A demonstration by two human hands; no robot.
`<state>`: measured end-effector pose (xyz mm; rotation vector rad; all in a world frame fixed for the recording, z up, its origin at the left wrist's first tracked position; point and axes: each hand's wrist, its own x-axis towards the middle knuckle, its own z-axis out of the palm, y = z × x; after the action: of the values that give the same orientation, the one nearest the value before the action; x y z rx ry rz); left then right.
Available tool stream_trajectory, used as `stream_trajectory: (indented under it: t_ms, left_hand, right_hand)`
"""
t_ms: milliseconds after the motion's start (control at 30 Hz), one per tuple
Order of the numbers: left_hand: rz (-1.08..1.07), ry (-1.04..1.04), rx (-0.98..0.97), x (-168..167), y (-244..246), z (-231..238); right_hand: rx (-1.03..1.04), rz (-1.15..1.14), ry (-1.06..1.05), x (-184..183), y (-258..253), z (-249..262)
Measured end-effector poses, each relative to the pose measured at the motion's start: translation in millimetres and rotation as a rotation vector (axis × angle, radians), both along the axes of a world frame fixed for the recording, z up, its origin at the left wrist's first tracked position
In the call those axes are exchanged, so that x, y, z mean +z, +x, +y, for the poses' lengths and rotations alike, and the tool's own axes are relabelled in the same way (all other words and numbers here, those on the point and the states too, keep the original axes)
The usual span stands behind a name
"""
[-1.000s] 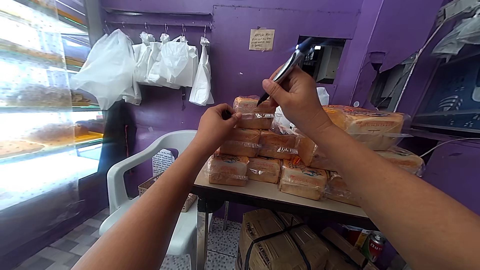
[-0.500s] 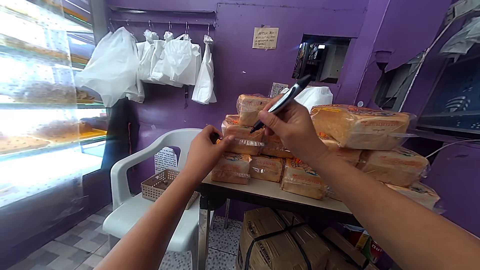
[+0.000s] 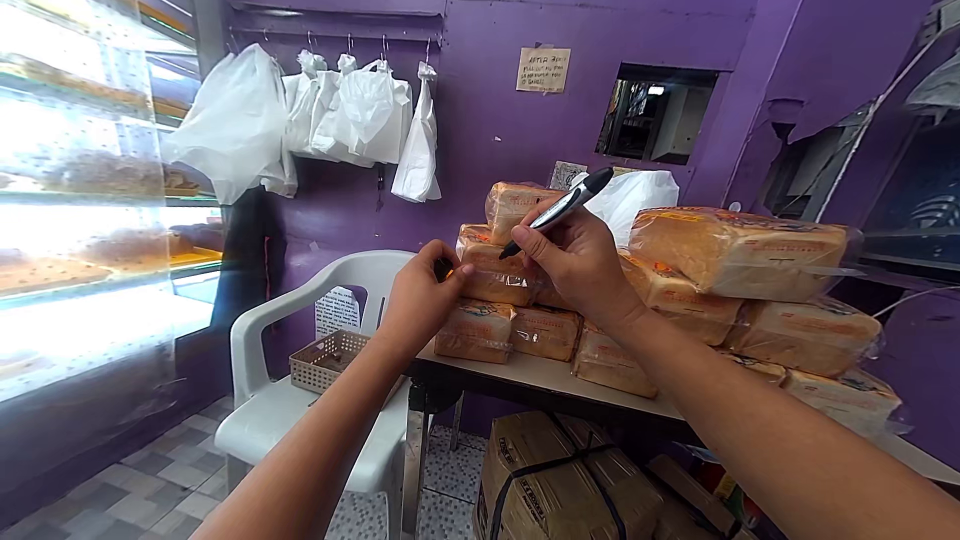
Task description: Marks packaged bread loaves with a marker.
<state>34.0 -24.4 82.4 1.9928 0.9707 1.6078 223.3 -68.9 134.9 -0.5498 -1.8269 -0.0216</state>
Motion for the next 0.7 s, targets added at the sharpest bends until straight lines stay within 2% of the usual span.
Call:
stream_trajectory:
  t_ms: [700]
  left_hand:
    - [0.003,-0.010,0.003,0.2,-1.6,-4.9]
  right_hand:
    - [-0.197,-0.144,0.099,-4.0,-3.8,2.0]
